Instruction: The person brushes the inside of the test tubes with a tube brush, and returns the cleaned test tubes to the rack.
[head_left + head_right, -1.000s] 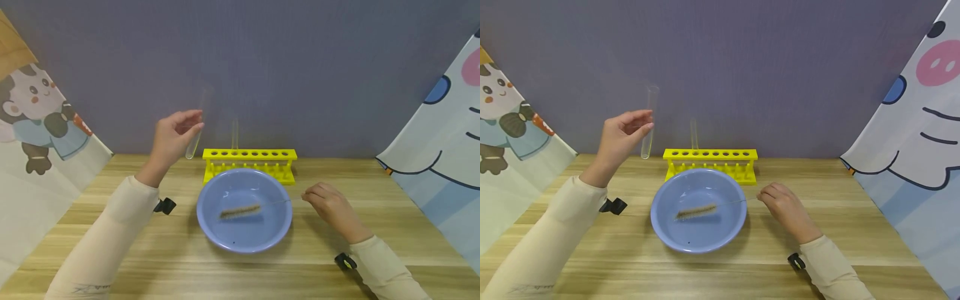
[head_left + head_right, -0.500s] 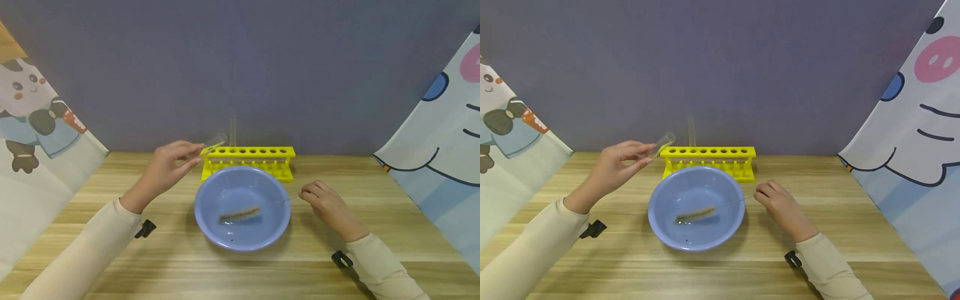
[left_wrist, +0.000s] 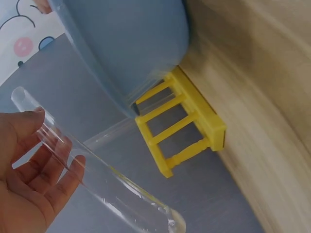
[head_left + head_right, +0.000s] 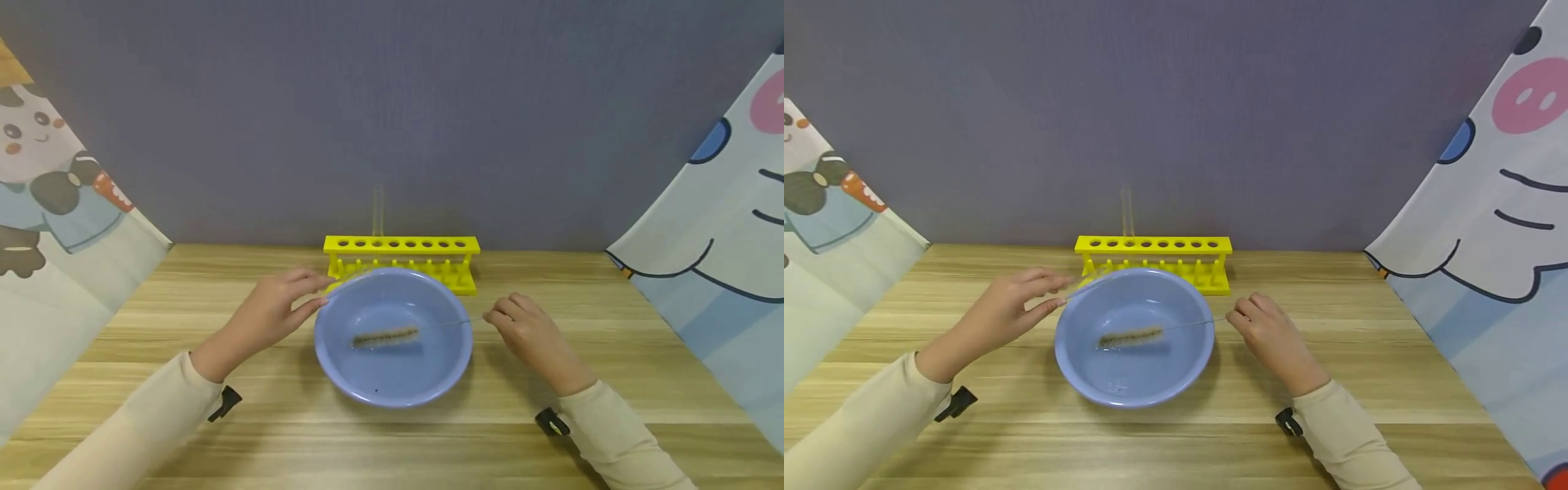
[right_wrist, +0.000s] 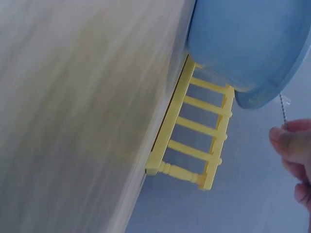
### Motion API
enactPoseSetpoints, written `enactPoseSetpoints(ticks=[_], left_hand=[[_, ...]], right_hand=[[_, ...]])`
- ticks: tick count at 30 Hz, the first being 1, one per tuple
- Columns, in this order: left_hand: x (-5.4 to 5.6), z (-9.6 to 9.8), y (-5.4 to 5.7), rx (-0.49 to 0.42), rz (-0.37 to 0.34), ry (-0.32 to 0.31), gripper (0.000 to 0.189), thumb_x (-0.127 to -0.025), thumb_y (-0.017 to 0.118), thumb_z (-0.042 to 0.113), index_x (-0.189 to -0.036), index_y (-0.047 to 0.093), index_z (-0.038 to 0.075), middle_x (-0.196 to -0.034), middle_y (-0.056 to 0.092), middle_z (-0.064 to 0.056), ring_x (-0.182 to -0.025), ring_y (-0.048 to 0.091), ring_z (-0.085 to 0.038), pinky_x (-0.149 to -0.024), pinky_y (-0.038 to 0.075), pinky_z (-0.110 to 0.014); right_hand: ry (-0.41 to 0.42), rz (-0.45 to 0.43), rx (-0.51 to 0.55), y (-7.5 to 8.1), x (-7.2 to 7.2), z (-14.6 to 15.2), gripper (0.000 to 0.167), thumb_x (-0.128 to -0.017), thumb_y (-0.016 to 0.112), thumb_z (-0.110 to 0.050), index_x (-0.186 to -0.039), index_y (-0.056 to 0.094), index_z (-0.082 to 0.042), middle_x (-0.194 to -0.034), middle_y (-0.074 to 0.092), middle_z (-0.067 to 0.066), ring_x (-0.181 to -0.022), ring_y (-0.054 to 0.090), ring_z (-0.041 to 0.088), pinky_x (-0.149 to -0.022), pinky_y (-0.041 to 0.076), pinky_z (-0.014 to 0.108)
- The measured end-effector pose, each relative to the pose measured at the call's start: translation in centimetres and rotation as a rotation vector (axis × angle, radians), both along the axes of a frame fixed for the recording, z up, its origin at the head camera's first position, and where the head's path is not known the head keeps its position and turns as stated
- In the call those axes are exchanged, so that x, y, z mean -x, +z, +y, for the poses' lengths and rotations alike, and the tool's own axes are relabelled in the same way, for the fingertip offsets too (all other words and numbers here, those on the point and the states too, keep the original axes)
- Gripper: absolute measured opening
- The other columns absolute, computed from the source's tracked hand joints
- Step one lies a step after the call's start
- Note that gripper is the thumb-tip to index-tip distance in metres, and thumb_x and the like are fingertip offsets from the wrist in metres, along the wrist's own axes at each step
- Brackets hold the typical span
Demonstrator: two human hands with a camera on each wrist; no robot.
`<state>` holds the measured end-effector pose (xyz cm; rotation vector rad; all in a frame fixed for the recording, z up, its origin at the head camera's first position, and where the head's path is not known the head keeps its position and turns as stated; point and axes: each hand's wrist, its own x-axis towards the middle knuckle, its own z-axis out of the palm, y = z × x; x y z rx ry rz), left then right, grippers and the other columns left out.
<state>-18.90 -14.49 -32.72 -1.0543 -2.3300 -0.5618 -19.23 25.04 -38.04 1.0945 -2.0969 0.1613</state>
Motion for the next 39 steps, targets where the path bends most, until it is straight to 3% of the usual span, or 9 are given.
enactPoseSetpoints(ticks=[3,9,16,21,25,29,39], left_hand=[[-0.2,-0.1,-0.3,0.036,0.015,0.005,0.029,-0.078,0.075,0.006,-0.106,0.069,0.002,-0.098,0.067,-0.009,-0.089,0.065,-0.025,-0.073,0.054,-0.038],[-0.3,0.1,-1.1,0.095,0.018,0.001,0.029,-0.079,0.073,0.004,-0.108,0.067,0.001,-0.100,0.065,-0.010,-0.092,0.063,-0.026,-0.078,0.052,-0.041],[-0.5,-0.4,-1.8,0.129,0.000,0.008,0.027,-0.079,0.071,-0.001,-0.106,0.066,0.000,-0.099,0.063,-0.009,-0.093,0.059,-0.026,-0.081,0.051,-0.040],[-0.7,-1.1,-1.9,0.142,-0.067,0.056,0.028,-0.080,0.068,-0.005,-0.108,0.066,0.002,-0.102,0.063,-0.007,-0.095,0.059,-0.026,-0.082,0.051,-0.041],[-0.7,-1.5,-1.9,0.143,-0.117,0.077,0.027,-0.082,0.066,-0.005,-0.107,0.066,0.003,-0.101,0.062,-0.006,-0.094,0.058,-0.023,-0.080,0.050,-0.040],[-0.6,-1.9,-1.9,0.127,-0.189,0.084,0.025,-0.083,0.064,-0.004,-0.107,0.066,0.005,-0.100,0.062,-0.003,-0.089,0.058,-0.019,-0.076,0.051,-0.036],[-0.4,-2.1,-1.2,0.100,-0.380,0.053,0.023,-0.088,0.057,0.001,-0.107,0.068,0.007,-0.088,0.062,0.001,-0.078,0.053,-0.009,-0.066,0.048,-0.027]], right_hand=[[-0.011,0.012,0.016,-0.1,0.0,-0.4,0.033,-0.059,0.072,0.021,-0.080,0.063,-0.001,-0.076,0.057,0.008,-0.070,0.048,0.024,-0.063,0.043,0.034],[-0.023,0.029,0.033,-0.3,0.2,-0.3,0.033,-0.056,0.057,0.027,-0.075,0.053,0.000,-0.071,0.047,0.009,-0.063,0.041,0.025,-0.057,0.036,0.034],[-0.036,0.048,0.075,-0.2,0.5,0.8,0.032,-0.060,0.055,0.025,-0.077,0.056,-0.001,-0.071,0.048,0.008,-0.063,0.042,0.024,-0.055,0.037,0.034],[-0.016,0.083,0.109,0.3,0.8,1.3,0.029,-0.065,0.050,0.023,-0.080,0.058,-0.001,-0.071,0.050,0.009,-0.064,0.045,0.026,-0.054,0.039,0.036],[0.010,0.106,0.144,0.7,0.8,1.8,0.023,-0.083,0.040,0.012,-0.081,0.060,0.001,-0.071,0.051,0.010,-0.065,0.047,0.028,-0.056,0.040,0.037],[0.029,0.165,0.170,1.0,0.9,2.1,0.034,-0.097,0.033,-0.002,-0.079,0.061,0.002,-0.071,0.053,0.011,-0.064,0.048,0.029,-0.056,0.040,0.036],[0.071,0.296,0.275,1.4,1.0,2.3,0.030,-0.095,0.041,-0.001,-0.074,0.061,0.004,-0.069,0.056,0.015,-0.057,0.046,0.031,-0.050,0.035,0.036]])
